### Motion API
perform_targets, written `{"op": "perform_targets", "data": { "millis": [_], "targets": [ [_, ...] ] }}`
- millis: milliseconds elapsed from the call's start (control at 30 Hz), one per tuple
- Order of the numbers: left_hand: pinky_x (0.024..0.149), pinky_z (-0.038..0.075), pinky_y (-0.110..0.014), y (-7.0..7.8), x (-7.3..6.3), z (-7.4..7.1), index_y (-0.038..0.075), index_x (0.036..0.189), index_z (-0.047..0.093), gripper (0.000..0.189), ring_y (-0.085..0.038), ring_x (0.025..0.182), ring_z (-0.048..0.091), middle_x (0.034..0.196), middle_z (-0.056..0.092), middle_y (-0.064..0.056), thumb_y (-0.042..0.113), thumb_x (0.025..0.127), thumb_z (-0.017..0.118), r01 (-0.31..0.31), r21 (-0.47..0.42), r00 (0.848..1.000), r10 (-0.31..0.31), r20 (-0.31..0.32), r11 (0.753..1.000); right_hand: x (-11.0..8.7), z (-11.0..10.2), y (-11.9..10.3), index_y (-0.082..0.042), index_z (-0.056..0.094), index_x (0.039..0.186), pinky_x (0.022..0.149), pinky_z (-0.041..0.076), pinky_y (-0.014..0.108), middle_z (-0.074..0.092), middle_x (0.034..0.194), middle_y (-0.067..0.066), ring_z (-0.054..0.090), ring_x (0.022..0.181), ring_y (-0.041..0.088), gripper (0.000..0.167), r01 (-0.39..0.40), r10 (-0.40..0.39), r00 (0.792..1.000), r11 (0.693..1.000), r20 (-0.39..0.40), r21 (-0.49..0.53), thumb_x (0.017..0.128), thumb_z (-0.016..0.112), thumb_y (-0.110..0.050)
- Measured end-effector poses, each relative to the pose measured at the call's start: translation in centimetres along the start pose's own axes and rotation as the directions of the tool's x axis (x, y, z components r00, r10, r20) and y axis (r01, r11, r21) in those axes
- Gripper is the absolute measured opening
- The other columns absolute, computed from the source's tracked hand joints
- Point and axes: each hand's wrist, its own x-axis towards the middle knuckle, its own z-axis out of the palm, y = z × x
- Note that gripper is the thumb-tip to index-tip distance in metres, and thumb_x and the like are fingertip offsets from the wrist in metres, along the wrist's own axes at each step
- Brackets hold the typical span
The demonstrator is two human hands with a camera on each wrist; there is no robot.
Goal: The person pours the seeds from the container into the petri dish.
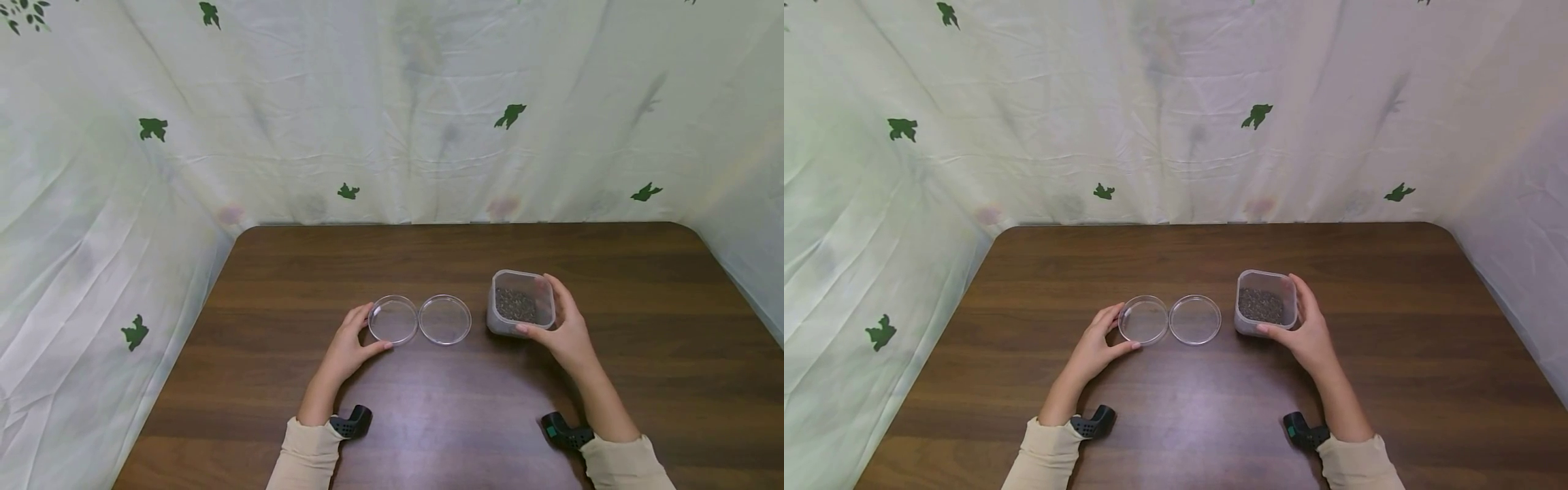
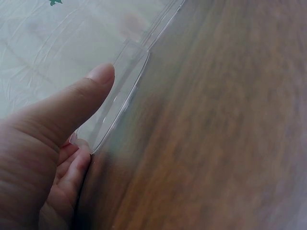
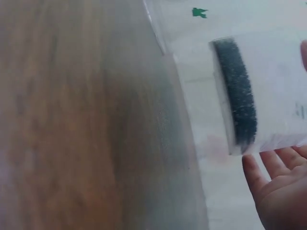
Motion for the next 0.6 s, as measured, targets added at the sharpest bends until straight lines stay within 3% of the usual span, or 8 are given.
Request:
{"op": "perform_targets", "data": {
  "millis": [233, 367, 600],
  "targets": [
    [0.092, 0.041, -0.036, -0.1, 0.0, 0.1, -0.003, 0.132, 0.04, 0.082, -0.028, 0.106, 0.053, 0.127, 0.042, -0.017, 0.026, 0.066, 0.08, -0.003, 0.005, 1.0, 0.003, -0.002, 1.0, 0.9, 0.8, -1.1, -0.006, 0.025, 0.14, 0.093, 0.03, 0.013, 0.035, 0.136, 0.018, 0.033, 0.123, 0.015, 0.093, 0.049, -0.049, 0.999, 0.998, -0.004, 0.031, 0.064, 0.076, 0.01],
    [0.092, 0.041, -0.037, -0.2, 0.0, 0.1, -0.002, 0.132, 0.04, 0.082, -0.029, 0.106, 0.053, 0.127, 0.042, -0.017, 0.026, 0.066, 0.08, 0.002, 0.004, 1.0, -0.002, 0.0, 1.0, 1.4, 1.5, -2.4, -0.004, 0.024, 0.14, 0.09, 0.033, 0.014, 0.033, 0.136, 0.02, 0.035, 0.12, 0.026, 0.094, 0.039, -0.04, 0.999, 0.997, 0.014, 0.067, 0.062, 0.074, 0.013],
    [0.093, 0.04, -0.038, -0.2, 0.0, 0.1, -0.001, 0.133, 0.039, 0.083, -0.029, 0.106, 0.053, 0.128, 0.042, -0.016, 0.028, 0.066, 0.079, 0.017, 0.007, 1.0, -0.017, 0.009, 1.0, 1.9, 3.0, -5.3, 0.003, 0.025, 0.136, 0.084, 0.034, 0.018, 0.036, 0.133, 0.024, 0.038, 0.112, 0.036, 0.092, 0.048, -0.048, 0.999, 0.999, 0.017, -0.004, 0.06, 0.076, 0.012]
  ]
}}
